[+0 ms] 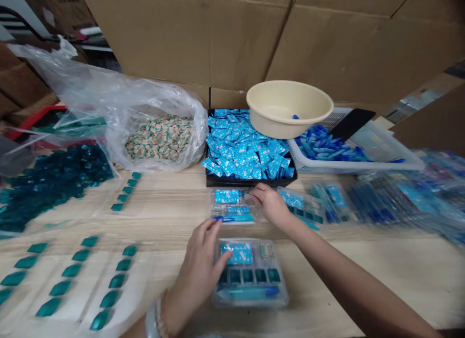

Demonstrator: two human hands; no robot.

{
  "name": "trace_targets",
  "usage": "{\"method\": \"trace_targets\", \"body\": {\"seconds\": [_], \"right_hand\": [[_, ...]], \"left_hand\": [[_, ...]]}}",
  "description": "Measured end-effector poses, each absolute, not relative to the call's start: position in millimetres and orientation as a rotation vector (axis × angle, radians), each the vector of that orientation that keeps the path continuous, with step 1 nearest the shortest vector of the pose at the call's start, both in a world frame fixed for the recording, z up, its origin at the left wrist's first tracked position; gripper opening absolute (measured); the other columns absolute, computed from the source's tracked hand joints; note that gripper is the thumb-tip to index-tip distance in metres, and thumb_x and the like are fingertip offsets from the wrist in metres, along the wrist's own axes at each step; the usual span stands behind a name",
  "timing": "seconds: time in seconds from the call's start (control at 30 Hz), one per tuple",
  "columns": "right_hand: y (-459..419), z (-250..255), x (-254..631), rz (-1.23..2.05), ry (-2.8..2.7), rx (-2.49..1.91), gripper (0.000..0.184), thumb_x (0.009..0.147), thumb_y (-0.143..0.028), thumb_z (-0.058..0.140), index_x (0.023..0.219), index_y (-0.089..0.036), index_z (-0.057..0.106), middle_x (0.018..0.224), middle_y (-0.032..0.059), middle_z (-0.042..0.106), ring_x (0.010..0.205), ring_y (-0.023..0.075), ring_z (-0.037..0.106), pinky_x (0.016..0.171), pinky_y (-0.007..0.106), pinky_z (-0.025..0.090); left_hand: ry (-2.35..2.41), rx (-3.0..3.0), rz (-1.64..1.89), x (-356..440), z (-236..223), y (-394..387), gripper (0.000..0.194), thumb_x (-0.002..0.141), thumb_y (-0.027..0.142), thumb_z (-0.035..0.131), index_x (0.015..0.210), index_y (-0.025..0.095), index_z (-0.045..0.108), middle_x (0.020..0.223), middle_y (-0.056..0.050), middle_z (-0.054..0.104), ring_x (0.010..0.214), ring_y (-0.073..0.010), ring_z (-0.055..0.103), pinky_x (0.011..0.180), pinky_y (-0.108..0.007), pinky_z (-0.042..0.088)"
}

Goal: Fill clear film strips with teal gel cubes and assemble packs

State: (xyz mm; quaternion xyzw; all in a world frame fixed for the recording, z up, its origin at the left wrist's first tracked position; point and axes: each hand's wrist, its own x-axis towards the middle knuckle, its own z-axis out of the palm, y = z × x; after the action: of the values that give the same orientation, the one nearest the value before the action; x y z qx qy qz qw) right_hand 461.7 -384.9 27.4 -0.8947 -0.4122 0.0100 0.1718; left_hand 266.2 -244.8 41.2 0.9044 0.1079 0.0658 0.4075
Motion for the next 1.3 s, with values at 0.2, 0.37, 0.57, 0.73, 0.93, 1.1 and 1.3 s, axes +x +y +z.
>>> {"method": "trace_targets", "body": {"seconds": [0.2,0.37,0.57,0.73,0.93,1.1,1.3], "right_hand": [[-387,31,463,-0.059,-1.114,-2.489,0.021,0.083,-0.019,0.039,0.086,-0.017,0.060,0.082,0.0058,0.057,0.076,0.0162,0.052,0.068,0.025,0.041],[-386,32,454,-0.021,-1.461,-2.579,0.022,0.081,-0.015,0.041,0.090,-0.017,0.061,0.085,0.0081,0.058,0.083,0.0204,0.050,0.069,0.029,0.040],[-402,37,453,-0.133,-1.329,-2.693,0.026,0.083,-0.018,0.037,0.097,-0.017,0.059,0.089,0.0100,0.059,0.081,0.0203,0.052,0.070,0.030,0.040],[-392,30,468,0.094,-1.281,-3.004,0.027,0.080,-0.010,0.038,0.092,-0.014,0.061,0.085,0.0127,0.061,0.083,0.0226,0.054,0.071,0.031,0.039],[-369,16,464,0.293,-1.212,-3.121,0.030,0.079,-0.006,0.035,0.097,-0.011,0.059,0.098,0.0145,0.058,0.092,0.0228,0.054,0.073,0.029,0.040],[-367,17,464,0.294,-1.186,-3.122,0.026,0.078,-0.006,0.037,0.089,-0.010,0.060,0.090,0.0149,0.060,0.083,0.0225,0.058,0.067,0.028,0.041],[-384,36,467,0.166,-0.979,-3.048,0.021,0.078,-0.013,0.040,0.084,-0.013,0.060,0.086,0.0118,0.063,0.073,0.0194,0.060,0.060,0.026,0.040]], "left_hand": [[-0.170,2.440,0.135,353,54,-234,0.024,0.082,0.022,0.041,0.099,0.021,0.058,0.103,-0.008,0.054,0.099,-0.0214,0.045,0.087,-0.038,0.035],[-0.268,2.634,0.109,373,35,-239,0.024,0.081,0.026,0.045,0.101,0.020,0.056,0.098,-0.009,0.052,0.096,-0.0230,0.043,0.081,-0.038,0.034],[-0.336,2.691,0.071,353,32,-223,0.026,0.083,0.029,0.040,0.104,0.022,0.053,0.095,-0.007,0.052,0.093,-0.0220,0.042,0.079,-0.036,0.033],[-0.266,2.712,0.064,356,43,-218,0.029,0.083,0.029,0.040,0.109,0.022,0.050,0.095,-0.007,0.051,0.090,-0.0207,0.045,0.077,-0.035,0.035],[-0.257,2.848,-0.065,377,45,-231,0.022,0.083,0.026,0.038,0.086,0.018,0.058,0.084,-0.005,0.052,0.082,-0.0187,0.051,0.071,-0.031,0.038],[-0.124,2.782,-0.173,389,40,-231,0.027,0.085,0.021,0.031,0.084,0.017,0.057,0.086,-0.005,0.051,0.071,-0.0136,0.052,0.064,-0.026,0.039],[-0.172,2.816,-0.157,398,38,-225,0.026,0.085,0.019,0.031,0.090,0.015,0.055,0.092,-0.008,0.050,0.074,-0.0155,0.054,0.066,-0.027,0.040]]}}
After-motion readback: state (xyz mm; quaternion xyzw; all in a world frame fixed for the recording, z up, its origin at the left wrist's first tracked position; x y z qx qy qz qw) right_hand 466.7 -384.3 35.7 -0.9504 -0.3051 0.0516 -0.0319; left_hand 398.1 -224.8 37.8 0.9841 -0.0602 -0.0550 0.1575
